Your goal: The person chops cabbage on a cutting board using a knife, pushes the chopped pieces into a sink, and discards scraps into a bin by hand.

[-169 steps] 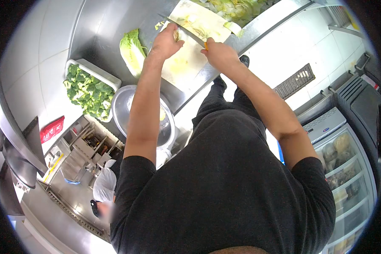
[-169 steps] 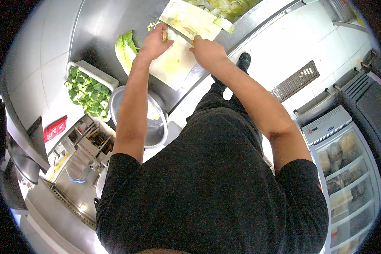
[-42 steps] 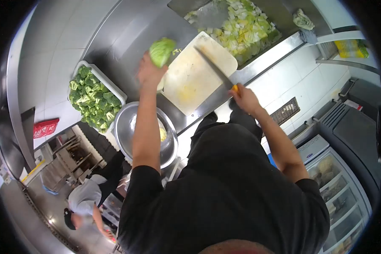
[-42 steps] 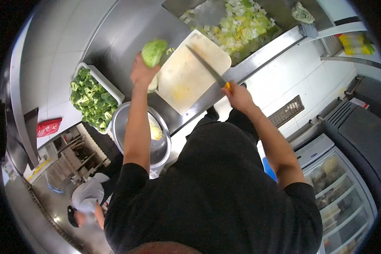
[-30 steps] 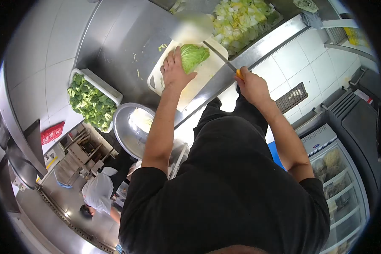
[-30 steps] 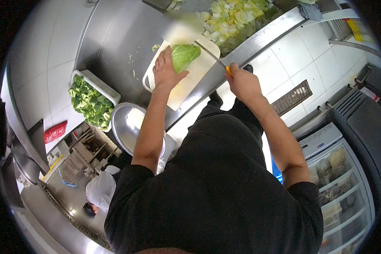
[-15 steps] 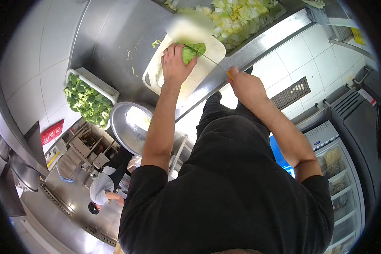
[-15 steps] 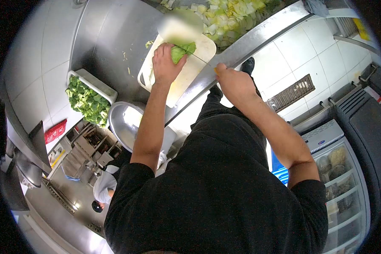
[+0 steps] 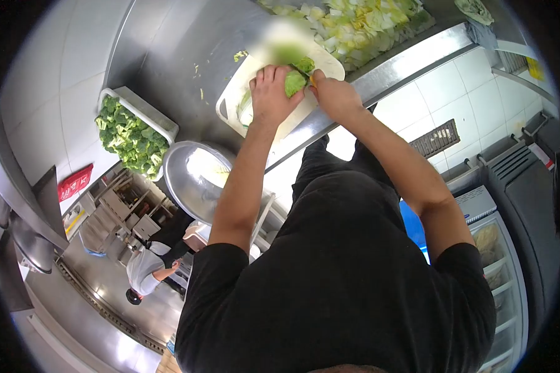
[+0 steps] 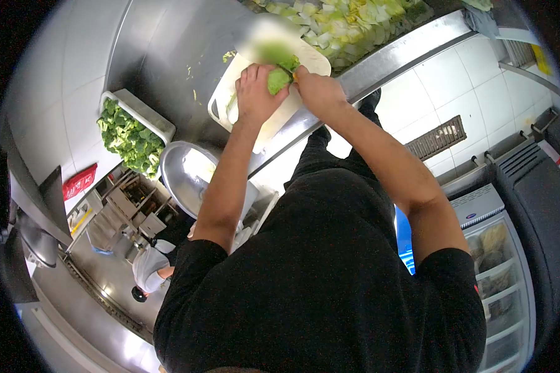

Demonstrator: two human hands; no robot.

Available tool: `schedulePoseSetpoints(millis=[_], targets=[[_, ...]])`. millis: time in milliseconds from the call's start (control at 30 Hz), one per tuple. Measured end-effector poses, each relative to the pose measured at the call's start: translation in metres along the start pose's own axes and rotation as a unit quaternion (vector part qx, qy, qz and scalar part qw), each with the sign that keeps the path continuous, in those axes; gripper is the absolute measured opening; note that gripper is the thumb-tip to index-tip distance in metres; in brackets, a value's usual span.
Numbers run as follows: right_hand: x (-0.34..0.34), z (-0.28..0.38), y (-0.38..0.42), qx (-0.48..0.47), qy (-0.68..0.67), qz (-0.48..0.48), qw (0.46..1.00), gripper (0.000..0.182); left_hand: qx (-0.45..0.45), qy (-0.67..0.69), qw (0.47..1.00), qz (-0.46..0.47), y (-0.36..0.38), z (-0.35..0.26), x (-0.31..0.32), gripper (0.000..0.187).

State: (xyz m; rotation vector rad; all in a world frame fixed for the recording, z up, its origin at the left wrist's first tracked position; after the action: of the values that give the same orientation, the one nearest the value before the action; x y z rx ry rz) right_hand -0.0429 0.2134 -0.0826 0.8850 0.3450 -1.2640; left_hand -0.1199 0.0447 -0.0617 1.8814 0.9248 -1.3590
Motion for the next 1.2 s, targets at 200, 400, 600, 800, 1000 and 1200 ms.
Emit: schedulePoseSetpoints(millis=[200, 400, 600, 800, 1000, 1200], targets=[[-0.039, 0.010, 0.007, 0.009, 0.002, 0.006, 1.000, 0.032, -0.071, 0.007, 0.997, -0.014, 0.001, -0.006, -0.011, 0.065], [-0.087, -0.016, 0.055, 0.048, 0.028, -0.051, 0.997, 0.033, -0.092, 0.004, 0.996, -0.007, -0.048, -0.012, -0.006, 0.071], [-0.101, -0.058, 0.076, 0.043, 0.042, -0.047, 0.997, 0.032, -0.126, 0.042, 0.982, 0.132, -0.063, -0.023, 0.011, 0.038], [-0.101, -0.070, 0.074, 0.005, 0.019, -0.032, 0.999, 0.036, -0.172, 0.167, 0.969, -0.058, -0.055, -0.019, 0.016, 0.031], [-0.093, -0.065, 0.076, -0.005, 0.021, 0.019, 1.000, 0.040, -0.319, 0.479, 0.780, -0.245, 0.047, 0.002, -0.078, 0.028], [-0.057, -0.069, 0.103, -0.072, 0.104, 0.014, 0.992, 0.037, -0.403, 0.603, 0.558, -0.403, 0.276, 0.053, -0.105, 0.019]])
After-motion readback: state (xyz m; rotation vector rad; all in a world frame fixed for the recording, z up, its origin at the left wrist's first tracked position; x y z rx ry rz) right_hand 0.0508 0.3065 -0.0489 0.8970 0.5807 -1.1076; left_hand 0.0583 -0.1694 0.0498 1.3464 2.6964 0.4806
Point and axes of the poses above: each hand's wrist, its own y-axis away from the middle knuckle, its own x-axis out of the palm, z = x × y, the point moved 1 cm from there along -y, towards the middle knuckle, and after that the axes turned 4 degrees about -x, right-handed, at the moved point
